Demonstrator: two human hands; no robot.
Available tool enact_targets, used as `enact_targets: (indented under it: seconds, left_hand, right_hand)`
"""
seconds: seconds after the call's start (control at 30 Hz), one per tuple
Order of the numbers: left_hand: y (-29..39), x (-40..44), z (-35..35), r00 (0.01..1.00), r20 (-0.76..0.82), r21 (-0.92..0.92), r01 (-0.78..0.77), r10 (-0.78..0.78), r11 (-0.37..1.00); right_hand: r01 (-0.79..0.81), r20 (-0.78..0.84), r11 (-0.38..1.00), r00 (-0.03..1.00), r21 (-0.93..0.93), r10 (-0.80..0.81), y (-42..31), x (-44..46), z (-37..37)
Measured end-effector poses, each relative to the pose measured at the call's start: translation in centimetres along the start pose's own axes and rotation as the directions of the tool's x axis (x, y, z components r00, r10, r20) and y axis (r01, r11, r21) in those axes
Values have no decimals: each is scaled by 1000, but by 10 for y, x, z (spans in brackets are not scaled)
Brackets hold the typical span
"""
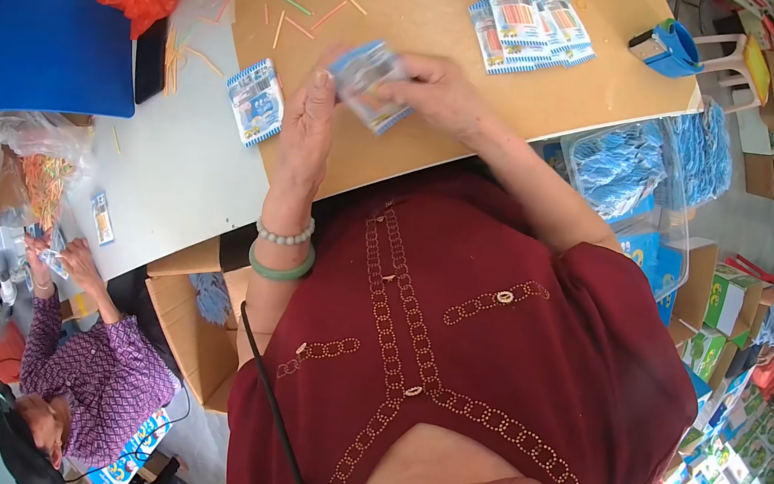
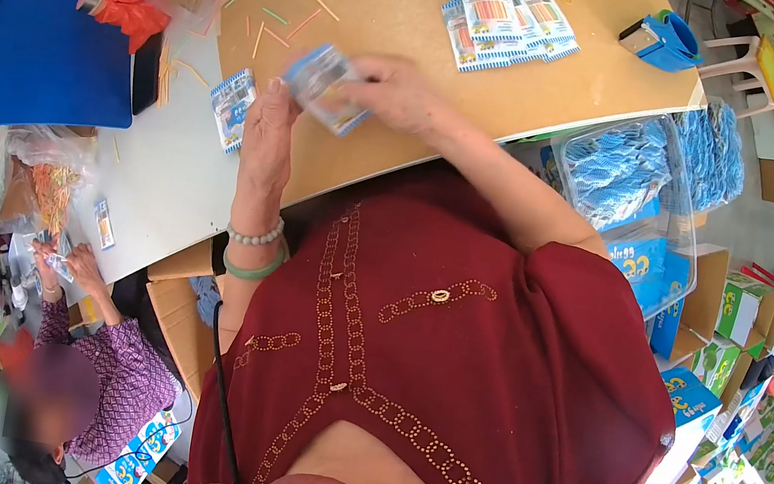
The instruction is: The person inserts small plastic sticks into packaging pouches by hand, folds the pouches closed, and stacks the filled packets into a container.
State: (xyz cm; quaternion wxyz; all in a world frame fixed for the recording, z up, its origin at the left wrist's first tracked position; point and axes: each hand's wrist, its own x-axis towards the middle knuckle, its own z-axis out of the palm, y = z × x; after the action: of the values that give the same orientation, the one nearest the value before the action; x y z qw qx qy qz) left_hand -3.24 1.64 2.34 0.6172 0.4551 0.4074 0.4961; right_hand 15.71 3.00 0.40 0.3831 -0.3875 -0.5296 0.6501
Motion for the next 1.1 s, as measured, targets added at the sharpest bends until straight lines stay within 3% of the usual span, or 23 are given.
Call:
enact_targets:
  seconds: [0.07,0.13,0.17,0.23,0.27,0.33,0.47,0.53,0.57,0.63,0.67,0.73,0.77,0.83,0.97,1.03,1.1]
  left_hand:
    - [0,0,-6,999,6,79,-48,48,996]
    - [5,-2,-10,999,-52,199,-1,12,980]
    - [1,-2,-12,998,-57,195,-2,13,981]
    - [-9,2,-13,999,-2,268,-41,43,963]
    - [-14,4,-11,999,1,265,-43,45,963]
    - [-21,8,3,992,79,426,55,-97,903]
    - [-44,29,25,978,202,471,-44,-59,881]
    - [-45,44,40,945,237,432,107,-227,895]
    - [-45,52,48,942,245,433,105,-229,895]
    - [-43,71,65,909,240,338,251,-341,907]
    - [-46,79,74,906,250,340,248,-341,907]
    - [-51,94,92,920,124,402,297,-372,866]
    - [-54,101,100,919,131,405,293,-372,866]
    - [-54,110,112,935,104,573,221,-338,789]
    - [-56,117,130,963,137,681,79,-232,728]
    - [-50,115,132,964,93,754,94,-248,650]
    - [-59,114,131,978,84,776,56,-190,628]
  right_hand:
    - [45,-272,987,958,-157,-87,-17,-9,-20]
    - [-74,-523,924,840,-376,-146,-16,-12,-56]
    - [-75,-518,922,843,-379,-145,-17,-15,-69]
    - [-281,-679,799,705,-532,-205,-22,-18,-87]
    - [-281,-680,798,703,-534,-207,-18,-15,-90]
    - [-439,-574,370,617,-819,-538,-5,-12,-96]
    - [-504,-559,283,567,-816,-605,-1,-14,-115]
    - [-578,-611,276,531,-768,-587,-2,-14,-125]
    - [-584,-616,277,525,-763,-587,-4,-15,-130]
    - [-661,-625,184,529,-728,-574,-10,-12,-144]
    - [-668,-630,184,521,-721,-576,-10,-10,-158]
    - [-776,-827,294,490,-558,-274,-17,-9,-180]
    - [-779,-831,297,483,-552,-276,-17,-10,-187]
    - [-757,-814,339,578,-559,-55,-34,-10,-174]
    - [-706,-777,458,628,-540,51,-27,-3,-158]
    - [-496,-622,622,783,-606,18,-19,-4,-155]
    - [-444,-596,675,803,-589,8,-18,-9,-152]
